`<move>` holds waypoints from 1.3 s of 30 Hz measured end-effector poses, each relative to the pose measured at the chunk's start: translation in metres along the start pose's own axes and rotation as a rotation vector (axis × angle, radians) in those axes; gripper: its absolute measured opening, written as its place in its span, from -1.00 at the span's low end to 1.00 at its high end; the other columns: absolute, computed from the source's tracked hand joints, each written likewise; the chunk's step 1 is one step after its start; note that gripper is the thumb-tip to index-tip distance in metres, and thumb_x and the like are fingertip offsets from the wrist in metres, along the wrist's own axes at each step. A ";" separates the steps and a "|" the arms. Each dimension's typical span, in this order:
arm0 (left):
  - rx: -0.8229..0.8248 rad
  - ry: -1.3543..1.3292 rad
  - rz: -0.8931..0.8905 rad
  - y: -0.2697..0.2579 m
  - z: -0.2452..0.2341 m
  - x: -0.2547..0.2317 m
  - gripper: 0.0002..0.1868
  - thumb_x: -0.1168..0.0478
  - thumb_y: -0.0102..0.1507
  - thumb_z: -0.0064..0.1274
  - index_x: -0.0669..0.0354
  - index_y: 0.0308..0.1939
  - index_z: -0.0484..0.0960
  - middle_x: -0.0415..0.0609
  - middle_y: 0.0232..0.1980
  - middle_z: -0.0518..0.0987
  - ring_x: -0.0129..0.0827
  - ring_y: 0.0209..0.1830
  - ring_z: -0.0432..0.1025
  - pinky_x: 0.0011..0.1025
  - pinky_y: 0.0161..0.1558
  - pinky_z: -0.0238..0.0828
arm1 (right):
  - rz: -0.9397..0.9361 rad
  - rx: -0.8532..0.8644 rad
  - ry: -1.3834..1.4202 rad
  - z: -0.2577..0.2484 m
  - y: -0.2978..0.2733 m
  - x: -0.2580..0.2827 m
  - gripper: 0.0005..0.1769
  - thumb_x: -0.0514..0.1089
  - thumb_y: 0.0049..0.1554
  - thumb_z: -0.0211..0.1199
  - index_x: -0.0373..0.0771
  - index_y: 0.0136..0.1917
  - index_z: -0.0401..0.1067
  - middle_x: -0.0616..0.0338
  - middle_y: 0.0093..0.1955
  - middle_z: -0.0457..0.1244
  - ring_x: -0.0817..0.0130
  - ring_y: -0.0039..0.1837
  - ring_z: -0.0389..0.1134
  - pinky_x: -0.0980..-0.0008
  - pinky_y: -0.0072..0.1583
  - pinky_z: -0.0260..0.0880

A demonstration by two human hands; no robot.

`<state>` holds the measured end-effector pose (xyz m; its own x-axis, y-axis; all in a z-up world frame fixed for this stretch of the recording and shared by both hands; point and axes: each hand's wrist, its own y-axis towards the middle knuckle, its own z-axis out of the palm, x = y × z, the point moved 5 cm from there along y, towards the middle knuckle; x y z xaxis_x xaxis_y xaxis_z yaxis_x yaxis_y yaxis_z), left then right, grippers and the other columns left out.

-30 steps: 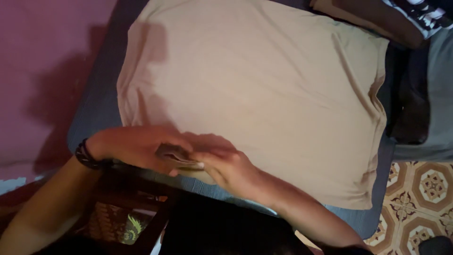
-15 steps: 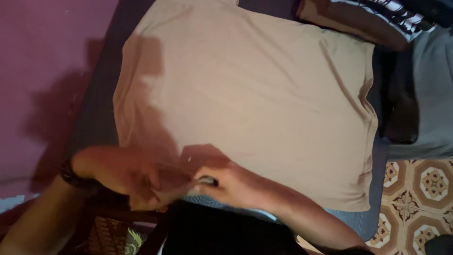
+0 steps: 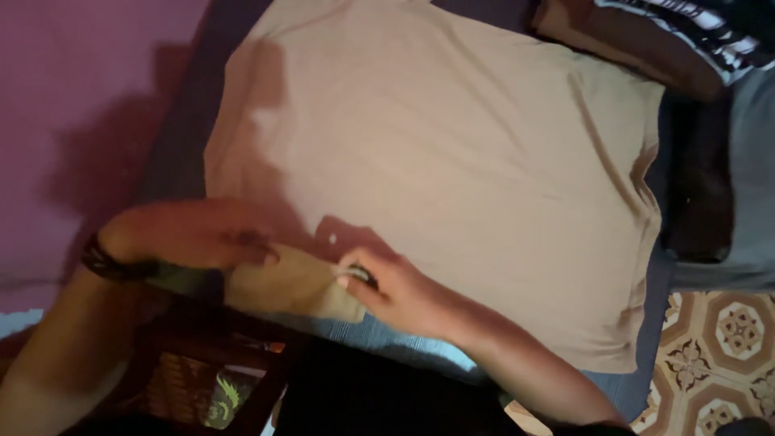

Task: Folding a t-shirt on a table and placing it on a stack of clothes.

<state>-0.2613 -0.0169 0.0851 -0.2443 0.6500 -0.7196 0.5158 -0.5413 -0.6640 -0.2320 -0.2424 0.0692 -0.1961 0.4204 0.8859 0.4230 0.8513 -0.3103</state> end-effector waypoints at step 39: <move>-0.139 -0.163 -0.396 -0.013 -0.012 0.018 -0.31 0.26 0.20 0.19 -0.26 0.40 0.35 -0.11 -0.08 0.75 -0.43 -0.03 0.66 -0.40 -0.05 0.53 | 0.176 -0.113 0.216 0.008 -0.016 -0.029 -0.10 -0.28 0.06 0.35 -0.14 0.57 0.01 0.19 0.00 0.53 0.49 0.07 0.55 0.53 0.20 0.49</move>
<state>-0.2629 0.0081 0.0828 -0.5656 0.6940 -0.4455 0.4589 -0.1840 -0.8692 -0.2405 -0.2659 0.0455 0.0763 0.4714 0.8786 0.5319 0.7261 -0.4358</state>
